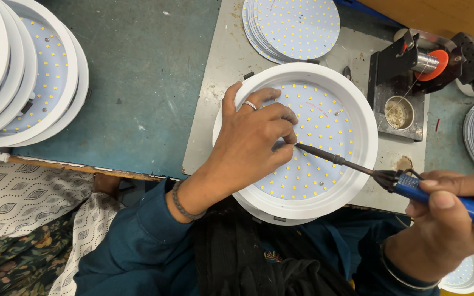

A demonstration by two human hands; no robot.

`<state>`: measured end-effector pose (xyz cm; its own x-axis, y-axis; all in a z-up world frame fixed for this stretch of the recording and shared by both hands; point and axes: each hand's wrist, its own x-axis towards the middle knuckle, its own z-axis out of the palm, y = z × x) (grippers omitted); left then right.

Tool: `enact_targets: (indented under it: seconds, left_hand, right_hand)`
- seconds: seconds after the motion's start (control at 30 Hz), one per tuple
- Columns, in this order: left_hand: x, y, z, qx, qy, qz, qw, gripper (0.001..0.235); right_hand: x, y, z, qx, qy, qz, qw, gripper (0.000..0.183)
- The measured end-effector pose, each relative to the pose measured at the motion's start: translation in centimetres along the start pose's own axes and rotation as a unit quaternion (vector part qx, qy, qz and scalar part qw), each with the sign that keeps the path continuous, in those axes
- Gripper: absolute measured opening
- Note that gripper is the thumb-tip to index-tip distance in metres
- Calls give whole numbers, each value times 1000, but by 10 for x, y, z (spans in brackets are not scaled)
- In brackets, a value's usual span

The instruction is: The person uses a soldering iron and solder wire to attach wires to LED modules. They handle multiple circular LED boards, soldering connections and stacking completed units on the table.

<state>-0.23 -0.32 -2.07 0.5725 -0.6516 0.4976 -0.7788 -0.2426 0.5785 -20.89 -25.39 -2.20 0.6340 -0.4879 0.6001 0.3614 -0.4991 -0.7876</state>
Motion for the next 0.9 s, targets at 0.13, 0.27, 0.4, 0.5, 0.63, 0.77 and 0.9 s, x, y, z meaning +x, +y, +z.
enact_targets:
  seconds: [0.13,0.27,0.4,0.5,0.63,0.77,0.9]
  left_hand:
    - [2,1,-1,-2,0,-1,1000,4]
    - [2,1,-1,-7,-3,-5,1000,5]
    - [2,0,-1,-8,-4,-2,1000,5]
    - [2,0,-1,-6,-1,-2,1000,5]
    - [2,2,-3,-10,0,1,1000,5]
    - [2,1,-2,-11,3,1,1000,5]
    - [-1,-1,0,-8,-11,-11,1000,6]
  right_hand:
    - [-3,-2,-2,42,19,17,999,15]
    - [-7,12,-3,59,37,-47,996,9]
    - [-5,18,-10,30,28,-59,997,7]
    - [-2,15,-10,25,17,-45,999,12]
    - [1,7,-6,78,32,32,996,22]
    - [3,6,-7,59,32,39,997,28]
    - [3,18,-7,-40,18,-85,995,24]
